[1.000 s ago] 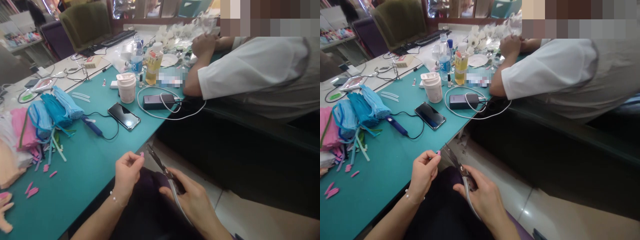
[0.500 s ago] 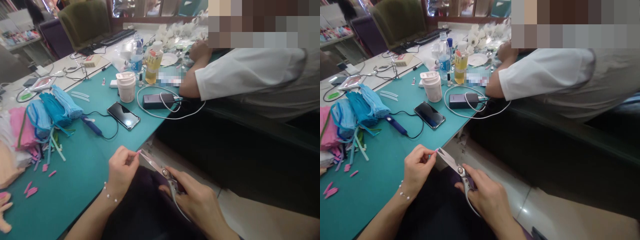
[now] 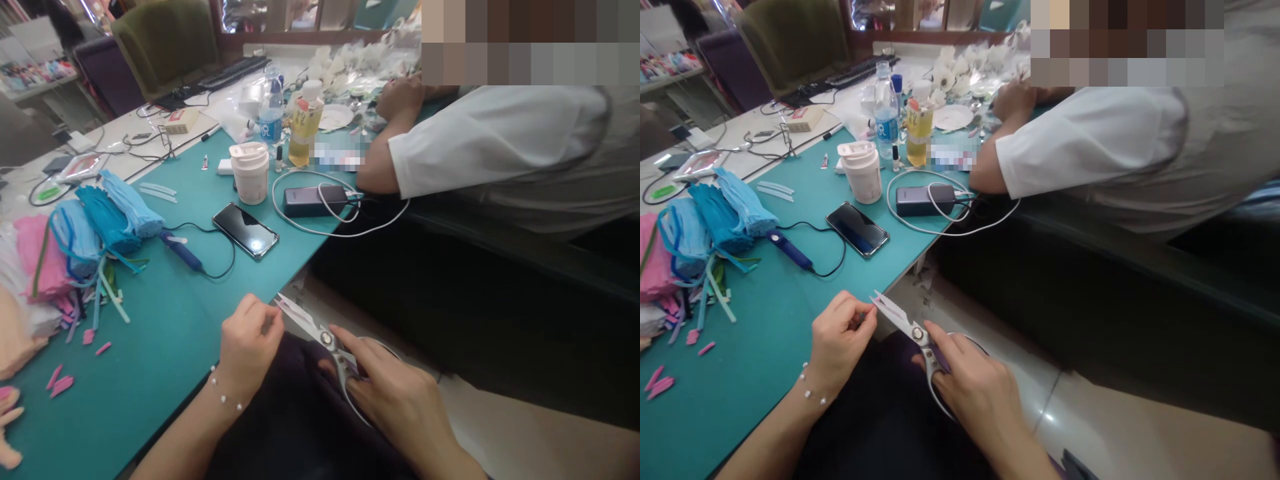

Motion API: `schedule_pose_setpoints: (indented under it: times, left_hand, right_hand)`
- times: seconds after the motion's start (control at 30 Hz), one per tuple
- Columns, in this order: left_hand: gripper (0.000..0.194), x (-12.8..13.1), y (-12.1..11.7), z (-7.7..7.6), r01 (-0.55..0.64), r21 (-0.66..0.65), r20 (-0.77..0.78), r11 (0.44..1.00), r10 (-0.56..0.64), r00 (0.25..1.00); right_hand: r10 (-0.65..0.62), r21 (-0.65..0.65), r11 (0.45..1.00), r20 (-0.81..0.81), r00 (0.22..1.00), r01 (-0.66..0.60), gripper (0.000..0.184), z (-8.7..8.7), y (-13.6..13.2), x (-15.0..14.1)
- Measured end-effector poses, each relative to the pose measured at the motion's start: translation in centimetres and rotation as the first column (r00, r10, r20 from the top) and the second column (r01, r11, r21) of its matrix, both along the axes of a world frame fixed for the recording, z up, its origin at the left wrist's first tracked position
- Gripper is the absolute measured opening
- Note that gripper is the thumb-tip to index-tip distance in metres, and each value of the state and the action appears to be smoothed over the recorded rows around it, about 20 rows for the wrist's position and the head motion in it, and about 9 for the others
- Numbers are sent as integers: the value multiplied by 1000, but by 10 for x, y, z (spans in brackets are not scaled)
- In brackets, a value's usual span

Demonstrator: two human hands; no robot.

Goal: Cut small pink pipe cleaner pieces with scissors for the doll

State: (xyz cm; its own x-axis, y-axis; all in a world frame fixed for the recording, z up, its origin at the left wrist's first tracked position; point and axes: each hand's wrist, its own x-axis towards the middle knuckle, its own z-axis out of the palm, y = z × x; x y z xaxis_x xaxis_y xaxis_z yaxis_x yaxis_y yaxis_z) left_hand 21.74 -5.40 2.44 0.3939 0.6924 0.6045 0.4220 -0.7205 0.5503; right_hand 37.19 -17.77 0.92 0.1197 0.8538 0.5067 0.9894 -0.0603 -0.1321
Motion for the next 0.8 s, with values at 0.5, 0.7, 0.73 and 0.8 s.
schedule_pose_setpoints:
  times: [0.5,0.7,0.73,0.8]
  left_hand:
    - [25,7,-2,-4,52,-34,60,998,-50,997]
    - [14,5,-1,1,136,-409,268,902,-24,963]
    - [14,5,0,1,156,-514,305,843,9,952]
    - [17,5,2,2,211,-719,357,662,92,929]
  right_hand:
    - [-128,-225,974,-573,809,-5,29,-9,-10,16]
    - [-402,-392,892,-916,1,-224,70,-30,-13,38]
    - [-394,-359,894,-915,-89,-269,73,-31,-14,38]
    - [-368,-313,885,-924,-106,-346,74,-28,-18,36]
